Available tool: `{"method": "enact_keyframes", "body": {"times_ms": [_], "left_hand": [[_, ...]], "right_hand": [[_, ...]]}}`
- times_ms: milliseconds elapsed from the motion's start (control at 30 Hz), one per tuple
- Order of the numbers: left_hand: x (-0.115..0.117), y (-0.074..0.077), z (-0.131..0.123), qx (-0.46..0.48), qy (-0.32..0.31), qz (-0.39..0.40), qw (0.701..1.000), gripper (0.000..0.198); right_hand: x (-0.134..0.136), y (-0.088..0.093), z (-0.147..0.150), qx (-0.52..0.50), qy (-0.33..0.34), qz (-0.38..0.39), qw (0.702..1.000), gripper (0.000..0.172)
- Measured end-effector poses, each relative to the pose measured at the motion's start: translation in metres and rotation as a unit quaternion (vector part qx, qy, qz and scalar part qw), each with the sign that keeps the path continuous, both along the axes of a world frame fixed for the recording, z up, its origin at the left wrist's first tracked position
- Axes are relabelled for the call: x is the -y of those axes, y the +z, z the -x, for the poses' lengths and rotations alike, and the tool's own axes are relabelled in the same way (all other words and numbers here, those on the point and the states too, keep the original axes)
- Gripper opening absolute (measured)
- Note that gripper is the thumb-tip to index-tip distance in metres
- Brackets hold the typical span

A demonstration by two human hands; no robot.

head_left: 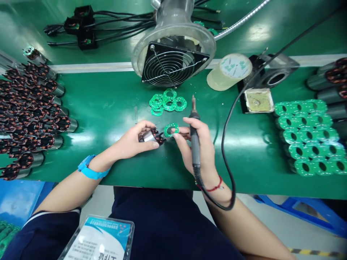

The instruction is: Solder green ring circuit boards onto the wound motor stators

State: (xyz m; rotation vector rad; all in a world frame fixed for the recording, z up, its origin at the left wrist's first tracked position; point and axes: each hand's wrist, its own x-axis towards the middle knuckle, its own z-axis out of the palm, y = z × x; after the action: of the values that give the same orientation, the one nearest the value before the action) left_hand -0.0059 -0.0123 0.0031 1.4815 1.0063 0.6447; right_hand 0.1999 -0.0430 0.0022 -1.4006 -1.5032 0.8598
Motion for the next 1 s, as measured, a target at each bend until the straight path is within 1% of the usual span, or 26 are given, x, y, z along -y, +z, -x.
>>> {"method": "enact_keyframes", "body": {"times_ms": [33, 100, 200, 267, 333, 433, 500, 567, 667, 733, 767, 833, 900, 1000], "left_hand": [[-0.001, 0.0, 0.002, -0.003, -0.02, -0.015, 1.0, 0.047], [-0.003, 0.0, 0.004, -0.052, -0.047, -0.081, 0.994, 0.051], [-0.006, 0.003, 0.005, -0.168, -0.067, -0.186, 0.966, 0.046], [-0.006, 0.004, 0.003, -0.215, -0.079, -0.227, 0.947, 0.042], [-0.006, 0.004, 0.002, -0.24, -0.087, -0.247, 0.935, 0.041], [-0.004, 0.004, 0.0, -0.263, -0.082, -0.255, 0.927, 0.041], [-0.004, 0.005, 0.002, -0.268, -0.086, -0.251, 0.926, 0.04], [-0.005, 0.008, 0.007, -0.264, -0.101, -0.239, 0.929, 0.038], [-0.008, 0.014, 0.016, -0.245, -0.118, -0.219, 0.937, 0.035], [-0.01, 0.016, 0.021, -0.224, -0.12, -0.208, 0.945, 0.033], [-0.011, 0.017, 0.023, -0.213, -0.12, -0.203, 0.948, 0.031], [-0.013, 0.015, 0.023, -0.201, -0.114, -0.193, 0.954, 0.029], [-0.014, 0.011, 0.02, -0.198, -0.099, -0.191, 0.956, 0.029], [-0.013, 0.002, 0.013, -0.195, -0.084, -0.201, 0.956, 0.035]], "right_hand": [[-0.001, -0.001, 0.004, -0.038, -0.009, -0.003, 0.999, 0.035], [-0.003, -0.002, 0.011, -0.106, -0.008, -0.002, 0.994, 0.033], [-0.009, -0.005, 0.017, -0.157, 0.02, 0.001, 0.987, 0.032], [-0.013, -0.007, 0.019, -0.143, 0.046, -0.009, 0.989, 0.033], [-0.014, -0.007, 0.02, -0.09, 0.072, -0.028, 0.993, 0.037], [-0.008, -0.007, 0.019, 0.018, 0.093, -0.073, 0.993, 0.046], [-0.002, -0.006, 0.016, 0.081, 0.099, -0.08, 0.989, 0.054], [0.002, -0.004, 0.011, 0.131, 0.119, -0.034, 0.984, 0.055], [0.002, 0.002, 0.001, 0.178, 0.147, 0.073, 0.97, 0.051], [-0.002, 0.007, -0.004, 0.187, 0.148, 0.104, 0.966, 0.054], [-0.005, 0.01, -0.007, 0.187, 0.145, 0.103, 0.966, 0.057], [-0.012, 0.014, -0.01, 0.186, 0.141, 0.075, 0.97, 0.058], [-0.02, 0.017, -0.01, 0.182, 0.149, 0.035, 0.971, 0.057], [-0.028, 0.021, -0.004, 0.174, 0.165, -0.008, 0.971, 0.052]]}}
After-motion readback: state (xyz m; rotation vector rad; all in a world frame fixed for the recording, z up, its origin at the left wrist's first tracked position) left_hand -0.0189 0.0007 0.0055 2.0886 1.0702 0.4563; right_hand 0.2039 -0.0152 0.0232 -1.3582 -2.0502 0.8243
